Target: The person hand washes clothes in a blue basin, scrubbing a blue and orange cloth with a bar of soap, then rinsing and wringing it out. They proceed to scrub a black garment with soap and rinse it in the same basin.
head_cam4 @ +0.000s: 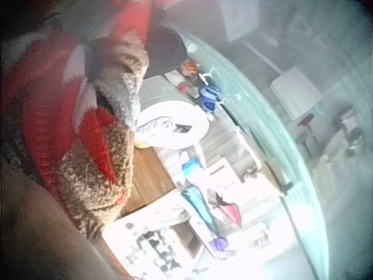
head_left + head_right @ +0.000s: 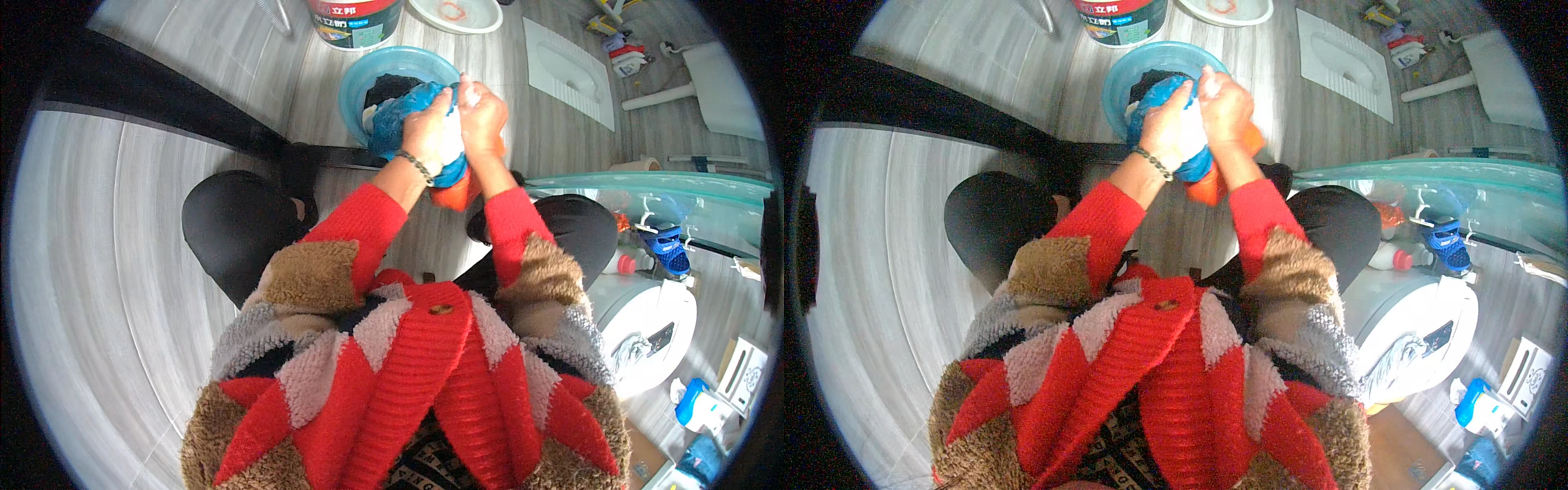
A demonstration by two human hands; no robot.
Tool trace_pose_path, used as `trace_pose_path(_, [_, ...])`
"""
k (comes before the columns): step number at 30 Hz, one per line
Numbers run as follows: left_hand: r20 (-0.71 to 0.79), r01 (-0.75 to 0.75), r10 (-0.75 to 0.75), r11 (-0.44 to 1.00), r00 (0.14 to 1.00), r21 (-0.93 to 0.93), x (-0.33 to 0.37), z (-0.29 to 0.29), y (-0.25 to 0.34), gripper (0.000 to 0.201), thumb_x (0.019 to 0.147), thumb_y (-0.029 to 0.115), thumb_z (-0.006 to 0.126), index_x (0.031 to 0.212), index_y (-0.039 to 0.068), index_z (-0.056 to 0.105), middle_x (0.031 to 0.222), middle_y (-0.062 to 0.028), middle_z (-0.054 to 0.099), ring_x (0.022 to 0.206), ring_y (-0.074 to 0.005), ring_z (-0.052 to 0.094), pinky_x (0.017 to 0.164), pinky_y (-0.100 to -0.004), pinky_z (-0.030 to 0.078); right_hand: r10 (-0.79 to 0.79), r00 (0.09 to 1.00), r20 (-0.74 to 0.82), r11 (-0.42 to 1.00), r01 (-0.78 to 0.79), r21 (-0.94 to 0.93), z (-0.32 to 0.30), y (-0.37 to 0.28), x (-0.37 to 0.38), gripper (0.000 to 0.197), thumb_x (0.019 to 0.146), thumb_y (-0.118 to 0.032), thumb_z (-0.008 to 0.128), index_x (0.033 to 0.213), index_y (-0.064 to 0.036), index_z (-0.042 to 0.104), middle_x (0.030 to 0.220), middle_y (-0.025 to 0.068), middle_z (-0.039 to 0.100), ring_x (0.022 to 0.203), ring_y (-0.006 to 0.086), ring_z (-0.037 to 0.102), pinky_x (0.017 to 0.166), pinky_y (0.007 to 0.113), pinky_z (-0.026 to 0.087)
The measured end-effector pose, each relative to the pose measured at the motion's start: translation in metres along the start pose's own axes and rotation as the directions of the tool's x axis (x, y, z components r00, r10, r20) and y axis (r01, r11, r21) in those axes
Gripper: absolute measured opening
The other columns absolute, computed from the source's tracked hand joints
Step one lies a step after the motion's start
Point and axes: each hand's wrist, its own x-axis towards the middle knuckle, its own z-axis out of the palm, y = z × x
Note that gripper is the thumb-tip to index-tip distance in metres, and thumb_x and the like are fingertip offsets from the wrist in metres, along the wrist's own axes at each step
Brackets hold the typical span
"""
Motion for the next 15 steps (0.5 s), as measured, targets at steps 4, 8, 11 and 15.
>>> trace_pose_path(4, [0.066,0.176,-0.170,0.980,0.983,-0.091,0.010,-0.013,0.023,0.036,0.086,0.040,0.060,0.077,0.006,0.059,0.072,-0.0054,0.060,0.063,-0.0177,0.059,0.060,-0.0321,0.049,-0.408,0.910,0.078,0.907,0.394,0.152,0.002,-0.009,-0.015,0.031,0.086,-0.031,0.059,0.068,-0.0055,0.061,0.062,0.0168,0.058,0.060,0.0320,0.061,0.056,0.041,0.045])
trace_pose_path(8, [0.164,0.214,-0.185,0.960,0.969,-0.179,0.003,-0.006,0.025,0.039,0.087,0.044,0.058,0.086,0.004,0.060,0.074,-0.0045,0.060,0.064,-0.0185,0.059,0.060,-0.0319,0.050,-0.118,0.990,0.075,0.970,0.099,0.222,-0.005,-0.014,-0.009,0.032,0.086,-0.035,0.056,0.071,-0.0078,0.062,0.066,0.0164,0.059,0.066,0.0363,0.059,0.058,0.044,0.045])
trace_pose_path(11, [0.217,0.032,-0.004,0.992,0.976,-0.124,-0.018,0.013,0.040,0.047,0.091,0.047,0.049,0.104,0.002,0.057,0.097,-0.0093,0.063,0.085,-0.0211,0.063,0.076,-0.0344,0.052,-0.045,0.991,0.129,0.998,0.040,0.039,-0.023,-0.007,0.022,0.039,0.089,-0.039,0.053,0.071,-0.0068,0.063,0.071,0.0176,0.061,0.070,0.0379,0.060,0.062,0.046,0.045])
trace_pose_path(15, [0.318,-0.039,0.101,0.980,0.943,-0.197,-0.042,0.040,0.070,0.052,0.095,0.047,0.037,0.117,0.001,0.050,0.116,-0.0126,0.058,0.110,-0.0253,0.055,0.098,-0.0402,0.041,-0.266,0.942,0.203,0.962,0.248,0.113,-0.047,-0.010,0.027,0.034,0.084,-0.037,0.058,0.092,-0.0043,0.062,0.096,0.0213,0.061,0.087,0.0389,0.060,0.074,0.044,0.047])
